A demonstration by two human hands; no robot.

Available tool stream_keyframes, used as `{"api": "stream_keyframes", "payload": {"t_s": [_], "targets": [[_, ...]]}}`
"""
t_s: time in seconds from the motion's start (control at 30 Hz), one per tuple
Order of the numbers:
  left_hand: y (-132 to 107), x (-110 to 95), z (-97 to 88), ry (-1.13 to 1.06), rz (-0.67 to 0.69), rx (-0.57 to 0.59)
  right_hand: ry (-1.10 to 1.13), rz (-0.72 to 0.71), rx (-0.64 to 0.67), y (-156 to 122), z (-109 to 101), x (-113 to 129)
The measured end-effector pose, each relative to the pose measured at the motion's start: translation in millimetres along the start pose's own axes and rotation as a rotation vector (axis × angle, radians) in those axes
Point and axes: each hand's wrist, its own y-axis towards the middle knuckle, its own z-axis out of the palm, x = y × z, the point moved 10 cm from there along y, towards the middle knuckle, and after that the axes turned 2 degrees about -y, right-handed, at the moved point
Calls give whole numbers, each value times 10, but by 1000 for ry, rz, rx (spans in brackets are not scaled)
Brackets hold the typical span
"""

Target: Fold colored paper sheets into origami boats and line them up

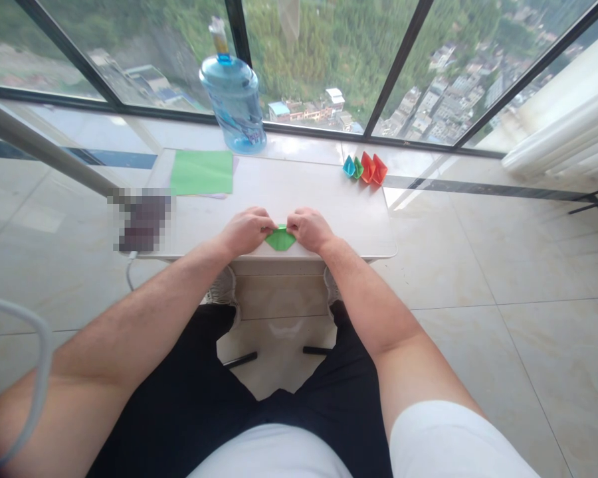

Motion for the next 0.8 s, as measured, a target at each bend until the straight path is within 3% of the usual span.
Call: {"api": "stream_keyframes", "payload": {"t_s": [0.8], "targets": [[-147, -115, 31, 151, 137, 45, -143, -162, 8, -176, 66, -21]]}}
